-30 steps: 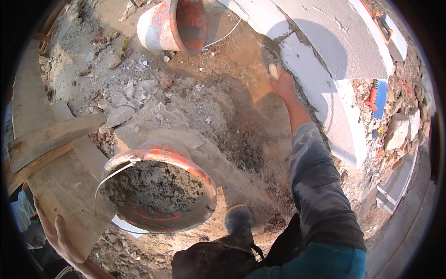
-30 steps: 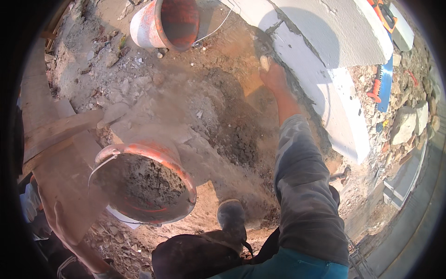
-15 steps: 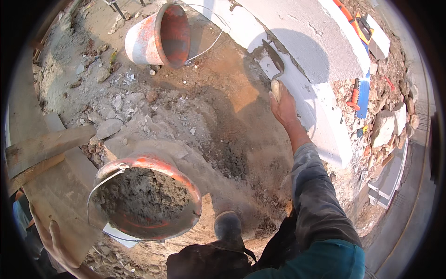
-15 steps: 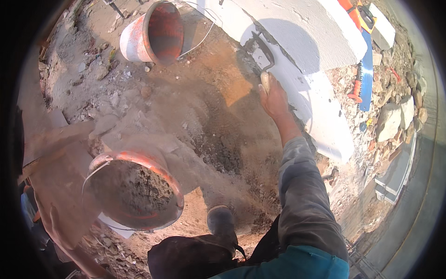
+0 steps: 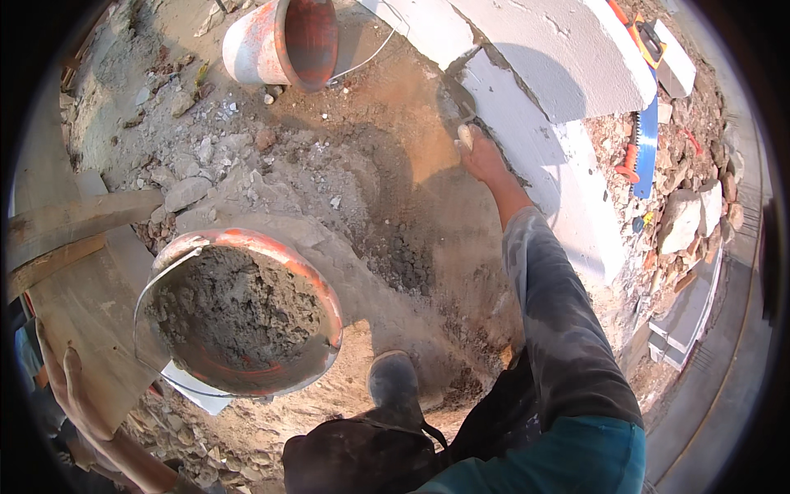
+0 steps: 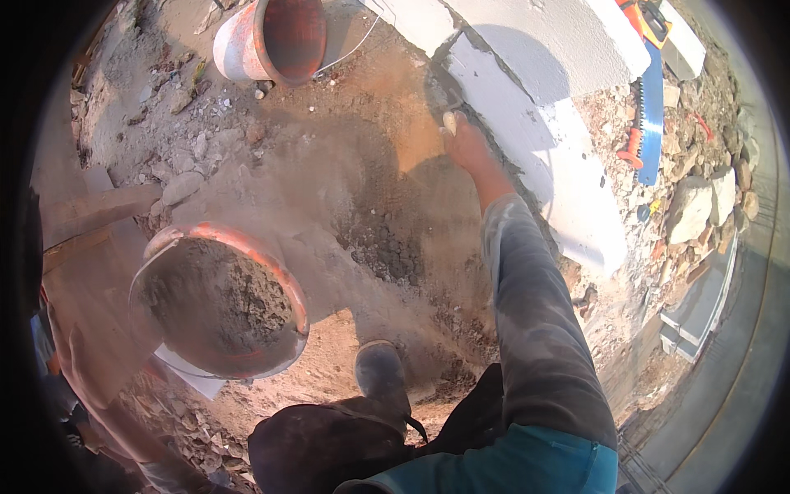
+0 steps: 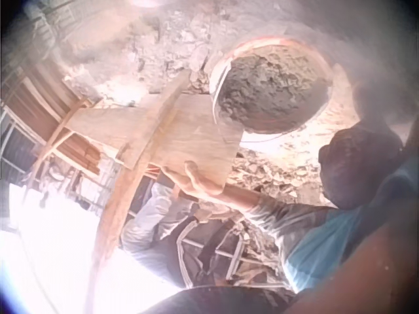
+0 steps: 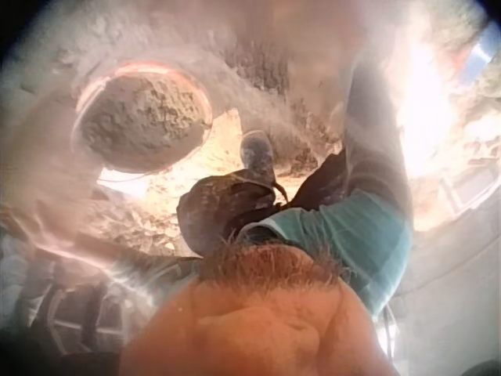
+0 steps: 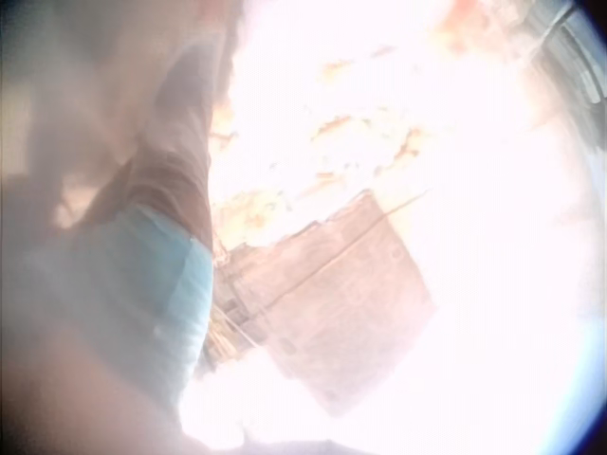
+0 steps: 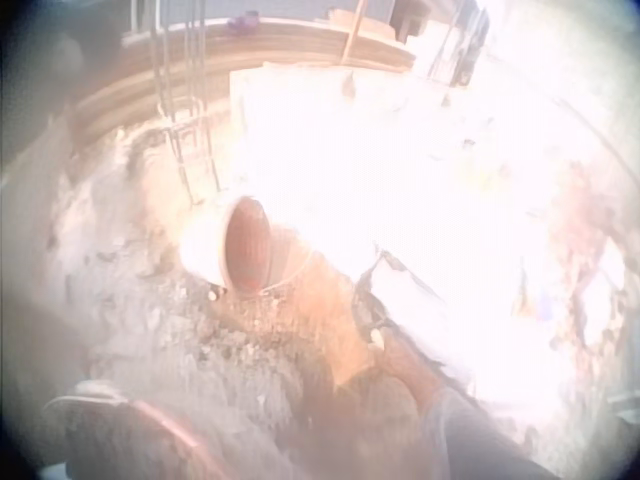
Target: The person scoops mortar from a bucket using a trowel and applies it to the top of a concrete block wall. They then place a new concrete block onto the mortar, tap it into place with a hammer, and scrape away excess mortar from the joints.
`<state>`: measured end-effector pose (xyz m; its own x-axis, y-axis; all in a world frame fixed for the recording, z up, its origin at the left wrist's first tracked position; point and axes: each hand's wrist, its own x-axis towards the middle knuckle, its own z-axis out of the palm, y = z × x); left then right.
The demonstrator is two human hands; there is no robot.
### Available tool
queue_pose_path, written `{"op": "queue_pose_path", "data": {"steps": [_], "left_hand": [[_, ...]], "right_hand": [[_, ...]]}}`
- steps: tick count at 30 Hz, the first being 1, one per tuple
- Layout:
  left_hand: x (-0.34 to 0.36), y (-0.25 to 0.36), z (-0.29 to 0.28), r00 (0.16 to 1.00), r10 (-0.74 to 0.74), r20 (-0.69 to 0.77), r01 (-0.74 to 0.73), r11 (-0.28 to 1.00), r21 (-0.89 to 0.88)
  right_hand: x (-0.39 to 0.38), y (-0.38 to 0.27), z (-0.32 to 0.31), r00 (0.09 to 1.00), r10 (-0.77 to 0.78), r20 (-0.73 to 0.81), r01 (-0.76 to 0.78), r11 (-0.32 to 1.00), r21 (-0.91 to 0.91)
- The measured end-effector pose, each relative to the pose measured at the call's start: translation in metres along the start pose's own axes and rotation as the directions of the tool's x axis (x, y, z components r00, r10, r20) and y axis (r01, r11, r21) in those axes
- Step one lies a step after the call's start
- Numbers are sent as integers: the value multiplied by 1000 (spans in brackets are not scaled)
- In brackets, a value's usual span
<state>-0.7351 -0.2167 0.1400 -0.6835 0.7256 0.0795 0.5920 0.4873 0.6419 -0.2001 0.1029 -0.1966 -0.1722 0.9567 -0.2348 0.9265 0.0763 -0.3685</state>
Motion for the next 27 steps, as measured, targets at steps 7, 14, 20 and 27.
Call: {"op": "queue_pose_path", "data": {"steps": [7,14,20,27], "left_hand": [[1,-7,-7,1000,15,0,-15,999,-48],[12,-21,-12,993,104,55,-108,990,85],[4,-11,-18,993,-118,4,117,991,58],[13,-17,-11,995,-85,-52,80,992,-94]], "right_hand": [[-31,-16,6,841,-350,414,359,932,59],[40,-72,6,936,-319,149,326,945,-21],[-42,-98,8,556,-437,707,665,744,-62],[-42,-15,2,890,-330,315,373,924,-86]]}}
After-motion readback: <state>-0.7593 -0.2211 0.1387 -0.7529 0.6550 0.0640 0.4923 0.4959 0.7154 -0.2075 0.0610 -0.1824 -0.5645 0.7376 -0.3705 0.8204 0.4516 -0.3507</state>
